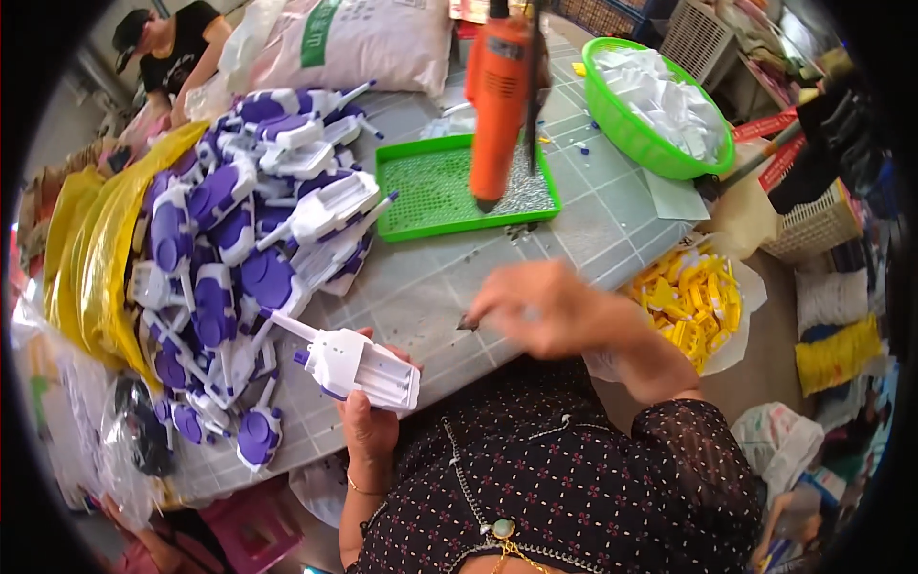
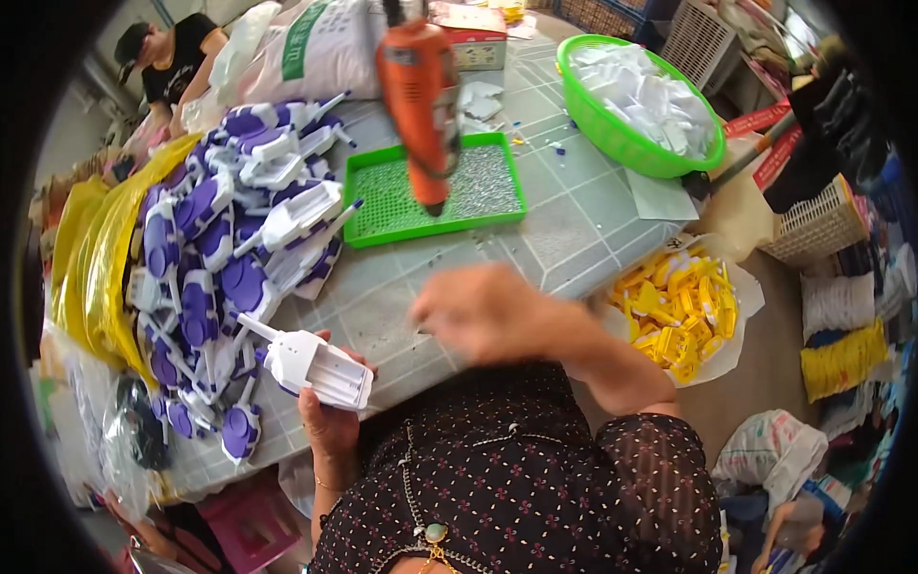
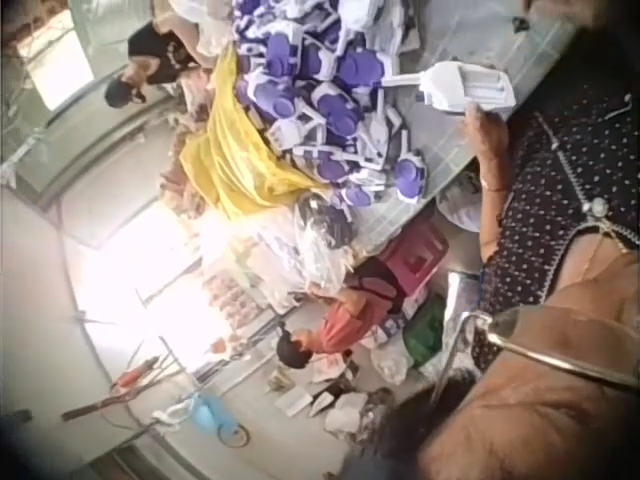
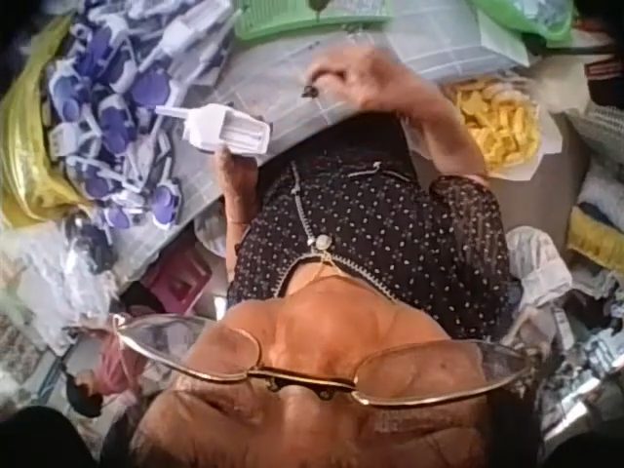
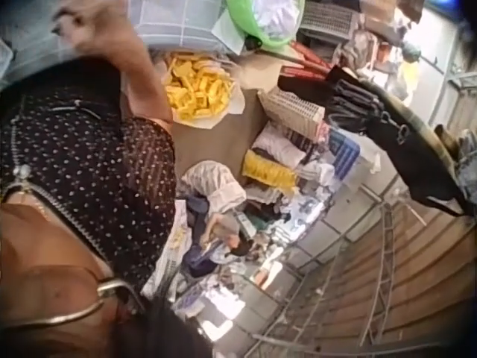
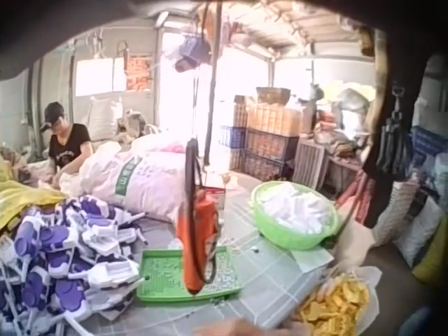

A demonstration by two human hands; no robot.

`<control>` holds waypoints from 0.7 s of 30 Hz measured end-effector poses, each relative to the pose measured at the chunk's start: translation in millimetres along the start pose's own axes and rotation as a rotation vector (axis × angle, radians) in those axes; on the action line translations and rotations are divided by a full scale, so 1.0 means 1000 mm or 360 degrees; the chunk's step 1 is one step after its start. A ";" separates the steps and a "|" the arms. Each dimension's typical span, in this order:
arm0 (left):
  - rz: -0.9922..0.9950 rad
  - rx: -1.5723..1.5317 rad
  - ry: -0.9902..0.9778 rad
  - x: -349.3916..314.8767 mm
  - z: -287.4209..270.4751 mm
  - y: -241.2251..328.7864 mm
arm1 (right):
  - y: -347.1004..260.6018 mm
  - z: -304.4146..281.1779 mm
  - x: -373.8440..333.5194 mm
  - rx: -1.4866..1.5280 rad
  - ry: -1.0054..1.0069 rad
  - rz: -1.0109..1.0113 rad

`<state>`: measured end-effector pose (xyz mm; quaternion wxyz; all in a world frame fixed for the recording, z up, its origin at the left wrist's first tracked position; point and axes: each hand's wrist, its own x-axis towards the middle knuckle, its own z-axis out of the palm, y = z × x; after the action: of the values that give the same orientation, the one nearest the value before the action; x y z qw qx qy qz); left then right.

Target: Assembling plastic toy components using an electric screwdriver and manually snapping pieces together.

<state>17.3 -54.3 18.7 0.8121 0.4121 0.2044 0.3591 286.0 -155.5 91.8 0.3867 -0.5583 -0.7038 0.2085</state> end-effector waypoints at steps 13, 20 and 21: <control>-0.0042 0.0127 0.0020 0.006 0.007 -0.023 | 0.294 -0.120 0.120 -0.1383 0.0777 0.1435; -0.0107 0.0096 -0.0094 0.008 0.003 -0.020 | 0.300 -0.157 0.088 -0.0686 0.1084 0.1002; -0.0102 0.0085 -0.0098 0.004 0.001 -0.020 | 0.276 -0.159 0.071 -0.0768 0.1145 0.0812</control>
<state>28.5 -59.9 2.7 0.8177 0.4377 0.2020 0.3145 577.0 -30.5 11.3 0.4014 -0.8226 -0.3952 -0.0780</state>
